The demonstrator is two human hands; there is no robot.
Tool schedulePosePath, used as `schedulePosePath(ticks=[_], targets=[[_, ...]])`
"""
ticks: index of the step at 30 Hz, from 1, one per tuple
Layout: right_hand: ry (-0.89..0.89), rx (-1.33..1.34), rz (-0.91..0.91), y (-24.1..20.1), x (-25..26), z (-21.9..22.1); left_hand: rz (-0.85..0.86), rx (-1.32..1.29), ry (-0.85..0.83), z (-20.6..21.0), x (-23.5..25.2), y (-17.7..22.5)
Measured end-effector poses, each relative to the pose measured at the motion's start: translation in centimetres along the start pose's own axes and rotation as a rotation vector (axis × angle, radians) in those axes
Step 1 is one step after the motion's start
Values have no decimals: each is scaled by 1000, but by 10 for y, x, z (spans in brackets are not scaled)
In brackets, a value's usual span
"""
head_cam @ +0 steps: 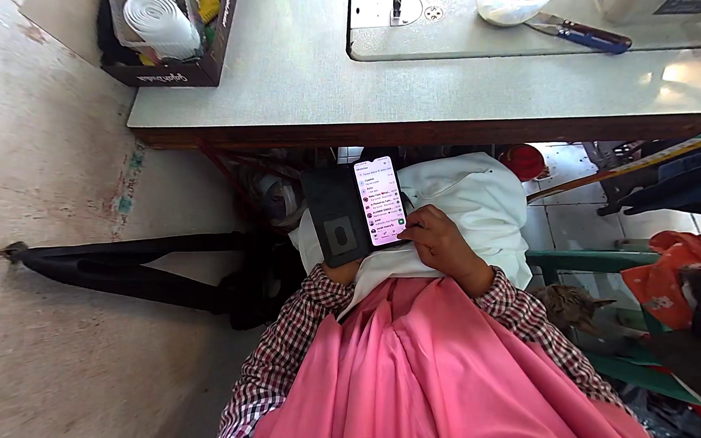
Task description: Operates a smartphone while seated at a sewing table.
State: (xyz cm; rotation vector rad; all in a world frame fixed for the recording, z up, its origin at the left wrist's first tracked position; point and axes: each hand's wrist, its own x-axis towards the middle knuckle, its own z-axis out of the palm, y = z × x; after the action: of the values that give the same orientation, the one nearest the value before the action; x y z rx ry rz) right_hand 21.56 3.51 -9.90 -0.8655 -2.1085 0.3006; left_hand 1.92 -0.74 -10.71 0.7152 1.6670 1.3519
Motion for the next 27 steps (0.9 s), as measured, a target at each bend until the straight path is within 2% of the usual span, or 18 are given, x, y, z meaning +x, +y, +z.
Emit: schedulePosePath(ticks=[3, 5, 9, 12, 14, 19, 22, 25, 27], targets=[[18, -6, 20, 0, 0, 1, -8, 100, 9, 0, -2, 4], [36, -10, 40, 0, 0, 1, -7, 61, -5, 0, -1, 3], [56, -4, 69, 1, 0, 1, -45, -195, 6, 2, 0, -2], [73, 10, 86, 2, -1, 2, -27, -243, 41, 4, -2, -2], [101, 24, 116, 1, 2, 2, -13, -415, 31, 5, -2, -4], [121, 42, 268, -4, 31, -4, -5, -531, -14, 3, -2, -8], [111, 12, 290, -2, 46, 1, -73, -778, -16, 5, 0, -11], [112, -26, 268, 3, 48, 10, -71, -687, -43, 0, 1, -11], [100, -53, 263, 6, 48, 11, -30, -532, -60, -1, 0, -7]])
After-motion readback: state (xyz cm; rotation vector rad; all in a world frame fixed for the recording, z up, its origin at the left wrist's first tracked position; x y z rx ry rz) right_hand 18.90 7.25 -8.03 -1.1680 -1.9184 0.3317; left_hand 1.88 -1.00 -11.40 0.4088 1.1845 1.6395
